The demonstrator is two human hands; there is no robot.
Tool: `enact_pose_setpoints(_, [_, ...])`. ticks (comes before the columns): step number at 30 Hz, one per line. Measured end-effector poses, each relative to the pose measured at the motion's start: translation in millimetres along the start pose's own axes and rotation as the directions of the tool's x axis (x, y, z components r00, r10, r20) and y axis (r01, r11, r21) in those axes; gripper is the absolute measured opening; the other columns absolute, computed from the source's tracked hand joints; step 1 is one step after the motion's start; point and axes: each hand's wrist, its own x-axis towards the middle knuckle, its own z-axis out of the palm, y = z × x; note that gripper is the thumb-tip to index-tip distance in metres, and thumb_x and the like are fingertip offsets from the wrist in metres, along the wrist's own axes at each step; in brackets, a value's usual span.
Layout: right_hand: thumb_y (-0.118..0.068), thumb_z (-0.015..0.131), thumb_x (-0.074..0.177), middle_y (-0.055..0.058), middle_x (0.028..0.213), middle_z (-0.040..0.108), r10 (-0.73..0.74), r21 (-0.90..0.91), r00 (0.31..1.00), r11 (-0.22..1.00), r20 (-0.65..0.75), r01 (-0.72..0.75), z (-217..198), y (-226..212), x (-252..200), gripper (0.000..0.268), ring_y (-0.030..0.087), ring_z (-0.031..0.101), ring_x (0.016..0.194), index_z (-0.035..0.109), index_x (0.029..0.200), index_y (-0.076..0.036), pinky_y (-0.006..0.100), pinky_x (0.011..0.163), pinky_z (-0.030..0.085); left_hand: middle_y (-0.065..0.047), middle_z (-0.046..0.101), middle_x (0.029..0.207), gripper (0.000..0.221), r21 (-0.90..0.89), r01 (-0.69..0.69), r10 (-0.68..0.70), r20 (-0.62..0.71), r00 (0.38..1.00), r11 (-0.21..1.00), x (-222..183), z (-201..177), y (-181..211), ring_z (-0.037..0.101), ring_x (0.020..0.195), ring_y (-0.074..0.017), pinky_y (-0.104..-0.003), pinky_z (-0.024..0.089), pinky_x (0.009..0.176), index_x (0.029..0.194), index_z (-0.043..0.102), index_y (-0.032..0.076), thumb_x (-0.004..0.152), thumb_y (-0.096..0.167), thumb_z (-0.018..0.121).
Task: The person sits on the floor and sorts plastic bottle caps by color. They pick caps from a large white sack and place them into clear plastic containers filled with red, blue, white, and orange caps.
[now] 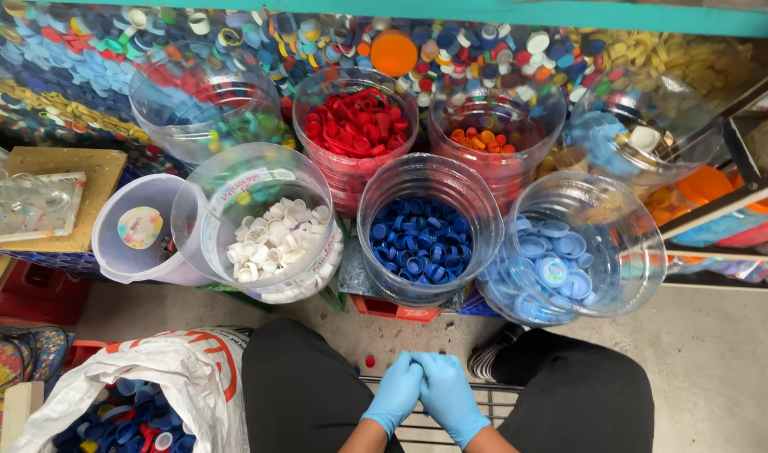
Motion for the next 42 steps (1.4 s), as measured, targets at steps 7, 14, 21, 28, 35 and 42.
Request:
enact_pose_setpoints(7, [-0.018, 0.06, 0.092, 0.001, 0.105, 0.077, 0.237, 0.041, 0.962, 0.969, 0.138, -0.245, 4.6, 19.4, -2.8, 0.033, 0.025, 0.067, 0.094, 0.072, 0.123, -0.02, 0.042, 0.091, 0.051, -0.003, 0.055, 0.103, 0.022, -0.183, 0.031, -0.003, 0.153, 0.988, 0.983, 12.9, -3.4, -2.8, 0.052, 0.091, -0.014, -0.032, 0.044, 0.083, 0.115, 0.056, 0.012, 0.103, 0.022, 0.041])
enact_pose_setpoints(14, [-0.025, 0.068, 0.086, -0.006, 0.113, 0.08, 0.248, 0.055, 0.969, 0.967, 0.011, -0.249, 44.1, 71.5, -19.0, 0.035, 0.023, 0.071, 0.098, 0.076, 0.121, -0.025, 0.037, 0.092, 0.053, -0.003, 0.057, 0.078, 0.015, -0.323, 0.057, 0.013, 0.21, 0.978, 0.945, 10.3, -13.6, -0.9, 0.052, 0.067, -0.012, -0.025, 0.049, 0.063, 0.096, 0.065, 0.01, 0.1, 0.012, 0.05])
enact_pose_setpoints(21, [-0.023, 0.065, 0.088, -0.007, 0.108, 0.082, 0.326, 0.148, 0.94, 0.929, 0.101, -0.338, 13.6, 49.5, -12.1, 0.034, 0.011, 0.075, 0.092, 0.076, 0.12, -0.027, 0.029, 0.08, 0.056, -0.002, 0.059, 0.08, 0.027, -0.251, -0.042, 0.109, 0.262, 0.959, 0.967, 14.6, -10.6, -5.6, 0.054, 0.067, -0.0085, -0.021, 0.048, 0.064, 0.121, 0.065, 0.013, 0.107, 0.019, 0.043])
enact_pose_setpoints(28, [-0.018, 0.057, 0.094, -0.003, 0.101, 0.077, 0.371, 0.173, 0.878, 0.885, 0.304, -0.433, -31.3, 3.3, 5.1, 0.041, 0.011, 0.07, 0.085, 0.07, 0.131, -0.028, 0.027, 0.076, 0.052, -0.001, 0.061, 0.143, 0.044, -0.162, 0.008, 0.032, 0.241, 0.97, 0.987, -37.3, -25.0, 41.2, 0.059, 0.128, -0.0095, -0.027, 0.043, 0.111, 0.145, 0.052, 0.019, 0.106, 0.021, 0.032])
enact_pose_setpoints(35, [-0.027, 0.062, 0.094, -0.004, 0.094, 0.075, 0.412, 0.227, 0.857, 0.843, 0.311, -0.487, -16.5, -1.1, 5.2, 0.04, 0.01, 0.07, 0.086, 0.073, 0.132, -0.029, 0.027, 0.079, 0.051, -0.003, 0.053, 0.09, 0.021, -0.031, 0.049, -0.047, 0.073, 0.996, 0.998, -7.6, -5.0, 20.4, 0.049, 0.077, -0.0127, -0.032, 0.039, 0.073, 0.104, 0.053, 0.016, 0.095, 0.023, 0.036])
enact_pose_setpoints(42, [-0.026, 0.055, 0.092, -0.004, 0.075, 0.056, 0.362, 0.07, 0.898, 0.918, 0.251, -0.39, 14.9, 15.6, -6.2, 0.023, 0.016, 0.051, 0.074, 0.073, 0.106, -0.031, 0.032, 0.074, 0.042, -0.006, 0.053, 0.089, 0.014, -0.039, 0.176, -0.174, 0.03, 0.984, 0.984, 13.2, -0.5, 5.9, 0.05, 0.08, -0.0163, -0.034, 0.039, 0.075, 0.091, 0.049, 0.016, 0.095, 0.021, 0.037])
